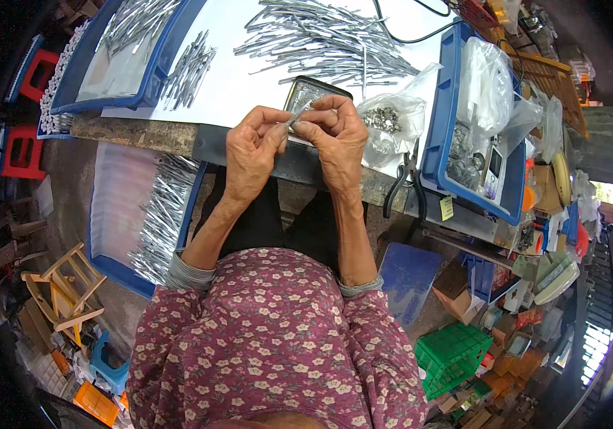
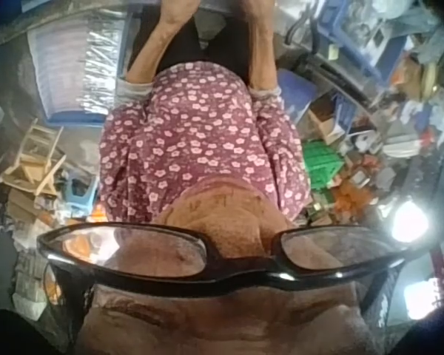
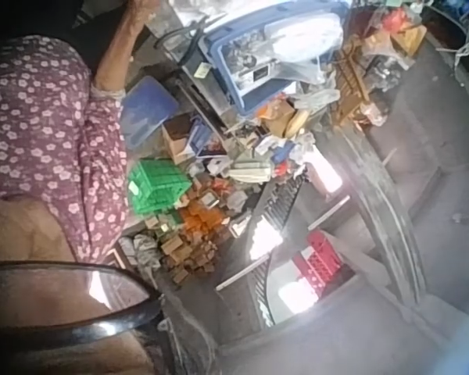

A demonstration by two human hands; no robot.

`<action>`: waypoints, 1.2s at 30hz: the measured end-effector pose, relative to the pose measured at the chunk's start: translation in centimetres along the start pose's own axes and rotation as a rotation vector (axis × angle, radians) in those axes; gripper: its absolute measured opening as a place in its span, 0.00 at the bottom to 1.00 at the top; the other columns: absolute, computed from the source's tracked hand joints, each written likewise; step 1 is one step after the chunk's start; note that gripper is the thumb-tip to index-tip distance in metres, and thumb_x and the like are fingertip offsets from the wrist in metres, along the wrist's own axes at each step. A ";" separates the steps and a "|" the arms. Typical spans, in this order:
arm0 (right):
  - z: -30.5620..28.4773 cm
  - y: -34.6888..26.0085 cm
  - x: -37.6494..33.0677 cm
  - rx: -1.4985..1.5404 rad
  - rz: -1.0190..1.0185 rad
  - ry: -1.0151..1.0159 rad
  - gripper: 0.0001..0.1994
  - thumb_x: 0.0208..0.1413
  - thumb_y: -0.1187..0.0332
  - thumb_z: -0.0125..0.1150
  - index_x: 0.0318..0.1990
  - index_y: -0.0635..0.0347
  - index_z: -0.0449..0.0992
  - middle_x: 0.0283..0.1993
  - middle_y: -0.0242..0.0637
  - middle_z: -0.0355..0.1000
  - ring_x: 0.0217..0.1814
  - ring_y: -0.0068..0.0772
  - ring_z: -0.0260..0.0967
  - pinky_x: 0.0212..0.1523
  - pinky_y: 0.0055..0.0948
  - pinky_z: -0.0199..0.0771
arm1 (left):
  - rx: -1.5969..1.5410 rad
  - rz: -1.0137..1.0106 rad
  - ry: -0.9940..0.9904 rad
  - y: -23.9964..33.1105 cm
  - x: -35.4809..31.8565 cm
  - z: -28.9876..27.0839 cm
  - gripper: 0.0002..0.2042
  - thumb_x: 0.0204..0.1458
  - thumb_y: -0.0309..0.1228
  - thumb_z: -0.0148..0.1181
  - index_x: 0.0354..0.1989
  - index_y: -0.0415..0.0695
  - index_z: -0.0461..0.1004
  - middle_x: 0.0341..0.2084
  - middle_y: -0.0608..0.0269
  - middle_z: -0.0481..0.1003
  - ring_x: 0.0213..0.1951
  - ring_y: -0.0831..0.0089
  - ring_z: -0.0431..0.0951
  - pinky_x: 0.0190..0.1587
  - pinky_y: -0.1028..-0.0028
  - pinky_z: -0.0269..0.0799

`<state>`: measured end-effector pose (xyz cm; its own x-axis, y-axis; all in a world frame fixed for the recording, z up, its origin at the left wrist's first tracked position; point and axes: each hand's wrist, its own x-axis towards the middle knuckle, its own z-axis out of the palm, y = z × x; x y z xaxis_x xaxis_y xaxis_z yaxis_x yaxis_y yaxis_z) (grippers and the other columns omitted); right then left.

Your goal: Assembling small metal pins into a tray at a workbench.

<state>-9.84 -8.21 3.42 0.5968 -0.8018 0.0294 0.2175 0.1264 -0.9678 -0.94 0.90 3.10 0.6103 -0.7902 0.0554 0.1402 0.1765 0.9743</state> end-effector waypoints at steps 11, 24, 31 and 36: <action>0.7 0.0 -0.4 -0.096 -0.014 0.044 0.13 0.47 0.83 0.55 0.41 0.71 0.62 0.30 0.40 0.72 0.32 0.24 0.71 0.35 0.22 0.76 | 0.060 0.069 0.088 -0.8 -0.3 0.7 0.04 0.52 0.21 0.48 0.33 0.35 0.67 0.18 0.67 0.70 0.19 0.86 0.63 0.21 0.83 0.60; 1.6 0.4 -1.2 -0.090 -0.043 0.140 0.16 0.50 0.79 0.54 0.46 0.74 0.63 0.33 0.41 0.73 0.33 0.24 0.71 0.35 0.19 0.73 | 0.331 0.293 0.149 -1.2 -0.4 1.1 0.04 0.52 0.22 0.48 0.35 0.36 0.67 0.20 0.52 0.72 0.24 0.64 0.76 0.24 0.72 0.68; 1.8 1.0 -1.3 -0.168 -0.062 0.138 0.13 0.53 0.74 0.52 0.44 0.74 0.66 0.33 0.38 0.73 0.34 0.21 0.70 0.36 0.18 0.71 | 0.320 0.267 0.172 -1.7 -0.4 1.2 0.05 0.51 0.21 0.47 0.36 0.36 0.67 0.20 0.52 0.71 0.22 0.65 0.75 0.24 0.72 0.67; 2.2 1.3 -1.3 -0.149 -0.092 0.153 0.14 0.53 0.71 0.51 0.44 0.74 0.66 0.31 0.37 0.72 0.32 0.20 0.68 0.35 0.19 0.70 | 0.263 0.178 0.145 -1.6 -0.5 1.2 0.07 0.52 0.21 0.47 0.38 0.35 0.68 0.25 0.65 0.71 0.26 0.84 0.68 0.29 0.83 0.67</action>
<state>-8.67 -5.70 2.62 0.4530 -0.8868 0.0915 0.1417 -0.0297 -0.9895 -2.38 0.30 1.76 0.7139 -0.6661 0.2160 -0.1726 0.1316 0.9762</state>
